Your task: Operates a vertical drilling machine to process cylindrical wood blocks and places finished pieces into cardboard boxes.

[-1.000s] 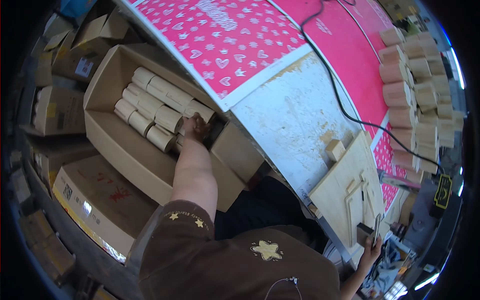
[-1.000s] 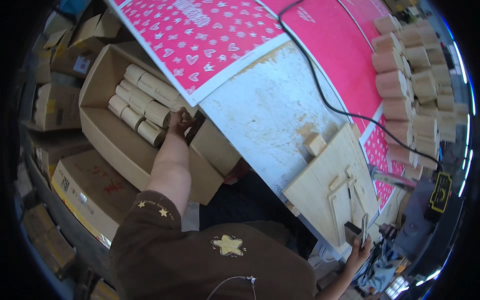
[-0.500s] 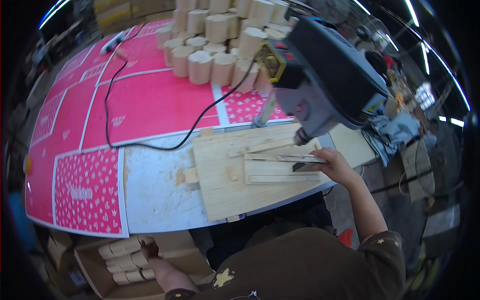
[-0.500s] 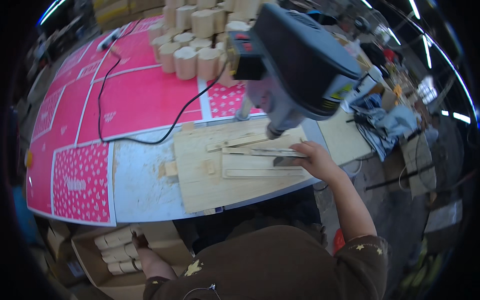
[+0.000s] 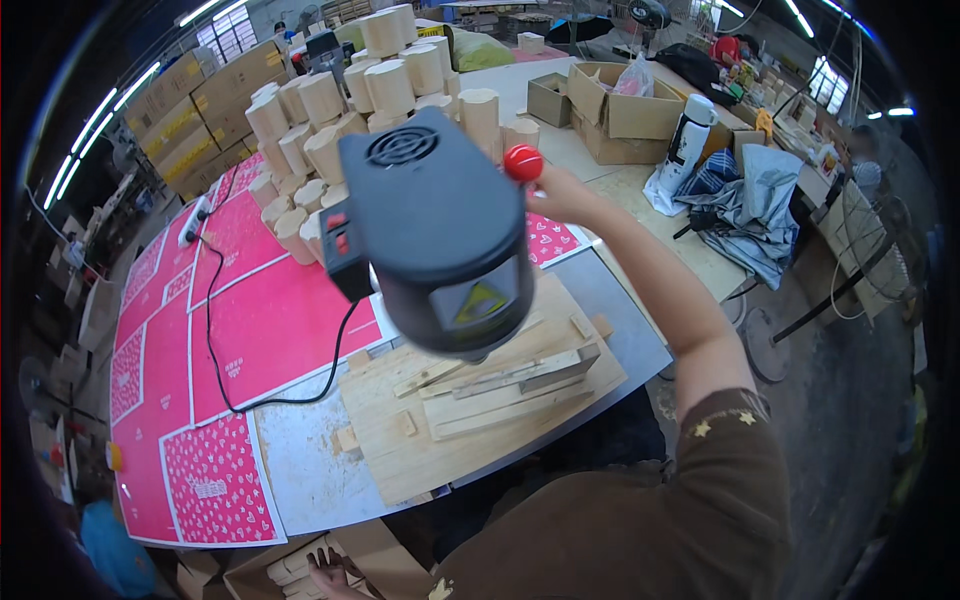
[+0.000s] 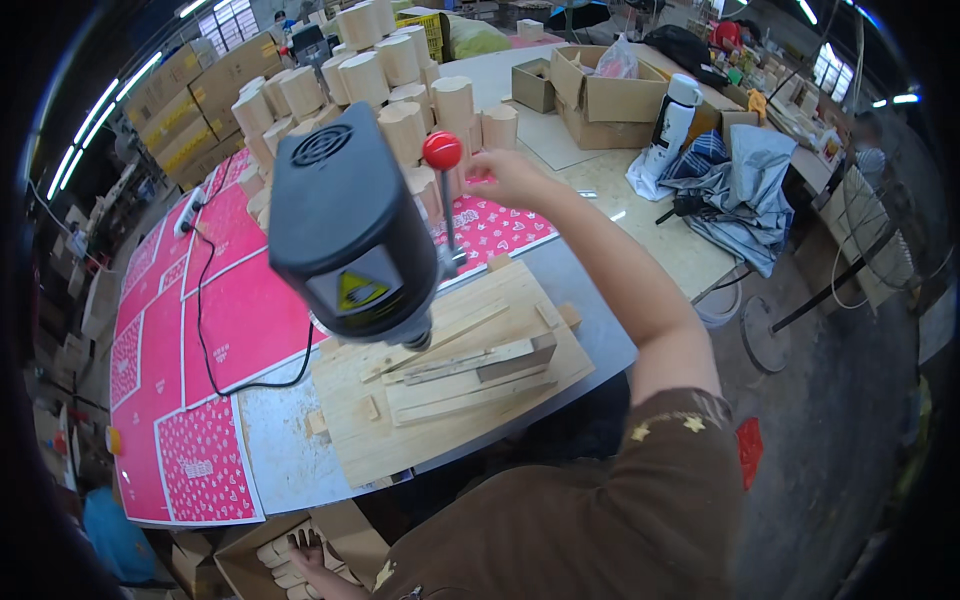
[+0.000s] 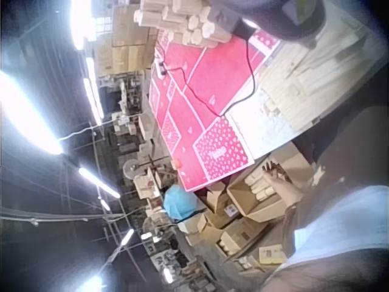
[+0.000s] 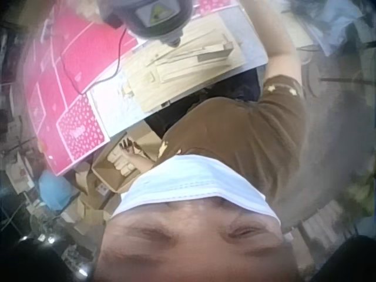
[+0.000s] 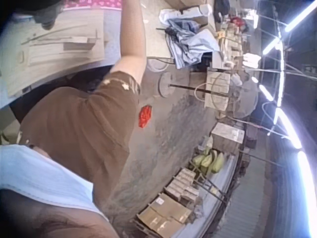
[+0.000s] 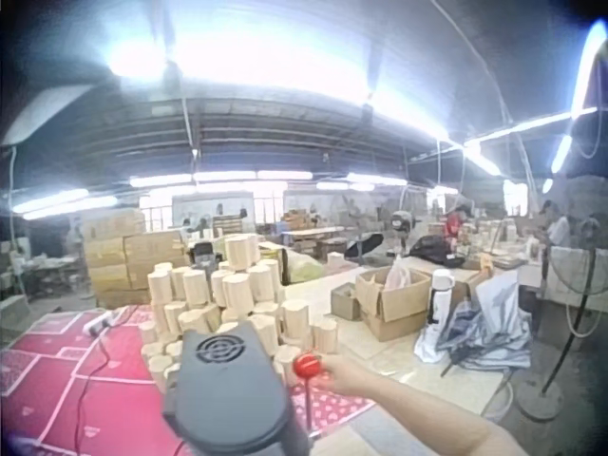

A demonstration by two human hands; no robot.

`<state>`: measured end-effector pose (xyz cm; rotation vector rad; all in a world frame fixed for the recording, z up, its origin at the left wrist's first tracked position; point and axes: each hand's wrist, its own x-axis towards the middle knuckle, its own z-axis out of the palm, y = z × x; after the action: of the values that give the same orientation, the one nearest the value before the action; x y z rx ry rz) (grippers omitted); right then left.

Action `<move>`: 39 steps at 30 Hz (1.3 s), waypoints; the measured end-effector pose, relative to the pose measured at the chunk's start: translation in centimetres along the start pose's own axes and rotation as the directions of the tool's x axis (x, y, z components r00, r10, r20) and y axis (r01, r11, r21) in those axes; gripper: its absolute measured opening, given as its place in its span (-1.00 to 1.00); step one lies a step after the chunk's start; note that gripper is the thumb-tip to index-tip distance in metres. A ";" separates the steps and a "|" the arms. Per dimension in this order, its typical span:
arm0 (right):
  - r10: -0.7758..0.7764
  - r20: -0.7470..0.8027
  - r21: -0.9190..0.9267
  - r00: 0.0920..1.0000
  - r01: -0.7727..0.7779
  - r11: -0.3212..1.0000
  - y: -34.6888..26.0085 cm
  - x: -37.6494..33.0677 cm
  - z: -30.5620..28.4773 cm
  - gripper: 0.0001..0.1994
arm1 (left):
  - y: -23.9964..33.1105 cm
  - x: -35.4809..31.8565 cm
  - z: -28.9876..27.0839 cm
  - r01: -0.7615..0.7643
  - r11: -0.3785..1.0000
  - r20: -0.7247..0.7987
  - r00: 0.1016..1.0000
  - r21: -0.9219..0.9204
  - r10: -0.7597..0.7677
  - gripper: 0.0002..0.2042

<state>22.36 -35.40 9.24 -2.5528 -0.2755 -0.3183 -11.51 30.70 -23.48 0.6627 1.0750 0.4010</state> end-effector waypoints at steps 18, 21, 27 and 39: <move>0.353 -0.200 -0.018 0.914 -0.363 0.932 2.5 12.0 16.1 -0.30 | 1.8 -22.1 11.9 -0.324 0.895 0.307 0.924 0.306 0.230 -0.62; 0.439 -0.129 -0.058 0.889 -0.449 0.892 1.8 11.3 14.1 -0.23 | 0.8 -26.4 16.3 -0.385 0.865 0.356 0.896 0.321 0.267 -0.68; 0.432 -0.091 0.118 0.897 -0.421 0.899 3.4 7.1 12.6 -0.20 | -0.4 -30.7 17.6 -0.519 0.813 0.634 0.728 0.264 0.259 -0.71; 0.038 -0.237 0.829 0.971 0.182 0.530 -3.8 -20.9 -6.6 -0.07 | -4.7 -38.8 26.6 -0.702 0.688 0.971 -0.021 -0.185 0.239 -0.32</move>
<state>0.38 -38.48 10.66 -1.4976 -0.3435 -0.3835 -4.40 -4.03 7.77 1.4226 -0.5034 0.2566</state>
